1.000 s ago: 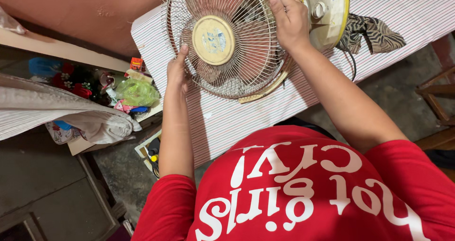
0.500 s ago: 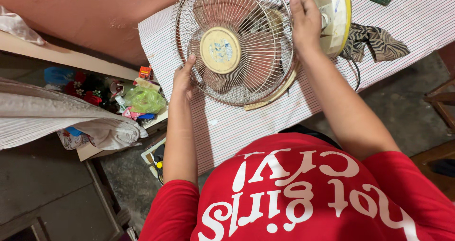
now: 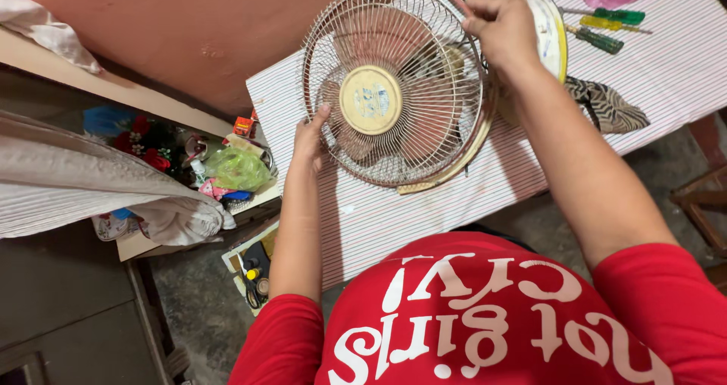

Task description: The person assembles a table fan by fitting the front wire cage onto the fan head and securing it with a screw. They use a screwdriver to tighten the fastener and then test the cage stability by hand.

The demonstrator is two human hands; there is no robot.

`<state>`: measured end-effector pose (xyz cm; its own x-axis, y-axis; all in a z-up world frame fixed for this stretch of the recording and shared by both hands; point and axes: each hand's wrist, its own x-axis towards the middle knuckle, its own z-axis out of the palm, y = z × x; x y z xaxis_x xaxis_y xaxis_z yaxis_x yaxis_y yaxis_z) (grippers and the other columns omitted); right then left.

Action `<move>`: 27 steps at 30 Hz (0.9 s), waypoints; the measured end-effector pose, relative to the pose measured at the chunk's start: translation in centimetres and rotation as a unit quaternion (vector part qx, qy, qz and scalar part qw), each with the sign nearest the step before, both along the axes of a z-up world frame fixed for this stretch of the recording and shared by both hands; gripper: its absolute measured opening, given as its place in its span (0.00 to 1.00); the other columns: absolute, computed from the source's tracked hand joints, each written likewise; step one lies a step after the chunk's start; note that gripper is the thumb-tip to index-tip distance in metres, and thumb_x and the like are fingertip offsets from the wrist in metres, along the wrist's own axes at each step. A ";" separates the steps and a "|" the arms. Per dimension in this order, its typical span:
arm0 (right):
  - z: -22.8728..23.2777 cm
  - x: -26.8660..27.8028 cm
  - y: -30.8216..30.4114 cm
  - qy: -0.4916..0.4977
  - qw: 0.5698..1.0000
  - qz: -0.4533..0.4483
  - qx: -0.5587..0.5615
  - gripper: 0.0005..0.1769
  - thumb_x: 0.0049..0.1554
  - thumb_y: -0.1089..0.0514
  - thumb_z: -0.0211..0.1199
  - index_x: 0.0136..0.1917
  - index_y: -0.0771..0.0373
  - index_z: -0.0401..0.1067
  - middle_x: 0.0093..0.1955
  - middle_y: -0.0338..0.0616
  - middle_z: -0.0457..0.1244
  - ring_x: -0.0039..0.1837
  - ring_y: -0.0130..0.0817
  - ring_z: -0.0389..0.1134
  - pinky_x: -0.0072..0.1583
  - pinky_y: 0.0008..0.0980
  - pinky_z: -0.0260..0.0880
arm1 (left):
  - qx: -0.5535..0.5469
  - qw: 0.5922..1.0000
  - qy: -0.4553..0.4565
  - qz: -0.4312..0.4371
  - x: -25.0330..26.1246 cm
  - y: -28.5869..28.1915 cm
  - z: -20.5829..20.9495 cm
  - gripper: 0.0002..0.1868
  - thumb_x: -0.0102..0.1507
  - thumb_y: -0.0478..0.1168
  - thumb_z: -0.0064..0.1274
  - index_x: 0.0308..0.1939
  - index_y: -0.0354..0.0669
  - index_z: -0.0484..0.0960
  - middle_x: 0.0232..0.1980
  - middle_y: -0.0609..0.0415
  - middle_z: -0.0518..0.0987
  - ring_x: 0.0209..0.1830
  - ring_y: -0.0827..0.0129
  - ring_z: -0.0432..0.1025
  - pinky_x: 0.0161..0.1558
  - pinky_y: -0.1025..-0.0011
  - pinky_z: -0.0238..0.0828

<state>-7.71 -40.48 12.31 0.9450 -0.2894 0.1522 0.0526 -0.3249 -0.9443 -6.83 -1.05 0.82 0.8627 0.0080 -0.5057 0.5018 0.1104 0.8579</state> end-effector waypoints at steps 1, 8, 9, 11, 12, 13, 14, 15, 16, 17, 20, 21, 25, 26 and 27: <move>-0.3 -0.3 0.2 0.000 1.000 -0.005 -0.007 0.16 0.59 0.64 0.69 0.60 0.67 0.78 0.51 0.40 0.72 0.51 0.25 0.71 0.55 0.25 0.71 | 0.009 1.000 0.003 -0.001 0.0 0.1 -0.4 0.55 0.58 0.61 0.63 0.73 0.26 0.55 0.73 0.32 0.65 0.74 0.49 0.60 0.71 0.51 0.57; -2.6 -1.3 1.1 -0.010 0.998 -0.044 -0.035 0.14 0.67 0.57 0.63 0.62 0.62 0.78 0.50 0.43 0.73 0.50 0.25 0.69 0.54 0.27 0.69 | -0.148 0.986 0.041 0.069 2.1 1.4 -2.6 0.46 0.66 0.68 0.36 0.73 0.33 0.63 0.73 0.36 0.68 0.72 0.45 0.65 0.70 0.48 0.60; -2.7 -1.3 1.2 -0.011 0.997 -0.052 -0.048 0.14 0.67 0.56 0.62 0.62 0.62 0.78 0.49 0.44 0.73 0.49 0.26 0.69 0.54 0.28 0.69 | -0.149 0.986 0.039 0.066 2.4 1.5 -2.7 0.46 0.66 0.68 0.37 0.73 0.33 0.63 0.73 0.36 0.69 0.72 0.45 0.65 0.70 0.48 0.61; -2.8 -1.4 1.4 -0.015 0.995 -0.069 -0.067 0.13 0.66 0.56 0.62 0.62 0.61 0.78 0.48 0.45 0.72 0.49 0.27 0.70 0.54 0.29 0.69 | -0.151 0.986 0.035 0.060 3.2 1.5 -2.9 0.45 0.66 0.68 0.37 0.72 0.32 0.65 0.72 0.36 0.71 0.71 0.45 0.67 0.70 0.49 0.62; -2.7 -1.5 1.6 -0.017 0.994 -0.077 -0.077 0.13 0.66 0.56 0.62 0.61 0.61 0.78 0.48 0.46 0.72 0.48 0.28 0.71 0.53 0.29 0.69 | -0.140 0.987 0.040 0.062 3.5 1.6 -3.0 0.44 0.66 0.68 0.37 0.72 0.35 0.64 0.72 0.36 0.70 0.71 0.46 0.66 0.70 0.48 0.61; -2.6 -1.6 1.7 -0.027 0.993 -0.082 -0.085 0.13 0.66 0.57 0.63 0.61 0.61 0.79 0.48 0.46 0.72 0.49 0.29 0.71 0.53 0.29 0.69 | -0.130 0.988 0.045 0.064 4.0 1.8 -3.0 0.44 0.66 0.69 0.36 0.72 0.37 0.64 0.72 0.37 0.69 0.71 0.47 0.65 0.69 0.48 0.60; -2.5 -1.7 1.9 -0.036 0.991 -0.088 -0.093 0.12 0.66 0.57 0.63 0.61 0.61 0.79 0.48 0.46 0.72 0.49 0.29 0.71 0.54 0.29 0.69 | -0.119 0.989 0.049 0.066 4.5 2.0 -3.2 0.43 0.66 0.69 0.36 0.72 0.39 0.63 0.72 0.37 0.68 0.71 0.48 0.65 0.69 0.48 0.59; -2.4 -1.9 2.0 -0.045 0.990 -0.092 -0.101 0.12 0.65 0.57 0.63 0.61 0.60 0.79 0.48 0.46 0.72 0.49 0.30 0.71 0.54 0.29 0.69 | -0.136 0.988 0.037 0.060 5.0 2.1 -3.5 0.43 0.66 0.68 0.37 0.70 0.37 0.66 0.70 0.37 0.71 0.69 0.48 0.66 0.68 0.49 0.60; -2.4 -2.0 2.1 -0.052 0.990 -0.094 -0.096 0.12 0.65 0.58 0.63 0.60 0.61 0.79 0.48 0.46 0.72 0.49 0.30 0.71 0.54 0.30 0.69 | -0.153 0.986 0.025 0.054 5.8 2.4 -3.9 0.43 0.66 0.68 0.38 0.68 0.34 0.69 0.69 0.36 0.73 0.67 0.48 0.68 0.67 0.49 0.62; -2.3 -2.1 2.3 -0.059 0.990 -0.094 -0.090 0.12 0.66 0.58 0.63 0.60 0.61 0.79 0.47 0.46 0.72 0.49 0.30 0.71 0.54 0.30 0.69 | -0.169 0.984 0.013 0.049 6.7 2.7 -4.3 0.43 0.65 0.68 0.39 0.66 0.31 0.72 0.67 0.36 0.75 0.66 0.47 0.70 0.67 0.50 0.64; -2.3 -2.2 2.4 -0.067 0.989 -0.102 -0.085 0.11 0.65 0.58 0.64 0.60 0.61 0.79 0.47 0.46 0.72 0.48 0.31 0.71 0.53 0.30 0.69 | -0.107 0.992 0.013 0.068 10.2 3.1 -5.4 0.33 0.68 0.60 0.51 0.62 0.33 0.75 0.63 0.42 0.76 0.64 0.53 0.72 0.68 0.55 0.65; -2.3 -2.2 2.4 -0.068 0.988 -0.104 -0.086 0.11 0.65 0.58 0.64 0.59 0.62 0.79 0.47 0.46 0.72 0.48 0.31 0.70 0.53 0.31 0.69 | -0.115 0.992 0.009 0.058 11.3 3.0 -5.6 0.31 0.68 0.57 0.52 0.60 0.32 0.77 0.60 0.42 0.78 0.59 0.53 0.73 0.64 0.55 0.68; -2.3 -2.2 2.5 -0.078 0.988 -0.100 -0.084 0.11 0.65 0.59 0.64 0.60 0.63 0.79 0.48 0.45 0.72 0.49 0.29 0.71 0.54 0.30 0.70 | -0.120 0.992 -0.026 0.000 14.9 2.8 -5.0 0.25 0.67 0.49 0.54 0.57 0.29 0.81 0.51 0.42 0.82 0.46 0.56 0.76 0.51 0.58 0.75; -2.4 -2.2 2.5 -0.081 0.989 -0.098 -0.079 0.11 0.66 0.59 0.64 0.59 0.64 0.79 0.48 0.44 0.72 0.49 0.28 0.70 0.54 0.29 0.70 | -0.115 0.992 -0.038 -0.021 15.1 2.6 -4.7 0.24 0.67 0.48 0.54 0.57 0.29 0.82 0.50 0.43 0.83 0.44 0.58 0.76 0.48 0.60 0.76; -2.4 -2.2 2.5 -0.084 0.989 -0.097 -0.075 0.11 0.66 0.60 0.64 0.59 0.64 0.79 0.49 0.43 0.72 0.49 0.28 0.70 0.53 0.29 0.70 | -0.107 0.993 -0.038 -0.023 15.2 2.5 -4.3 0.24 0.67 0.48 0.56 0.58 0.29 0.81 0.52 0.44 0.83 0.46 0.60 0.78 0.50 0.63 0.76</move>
<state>-9.91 -38.00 9.94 0.8322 -0.4244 0.3570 0.1273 -0.4804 -0.8678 8.39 1.40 -3.51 0.8952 -0.1330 -0.4254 0.4457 0.2726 0.8527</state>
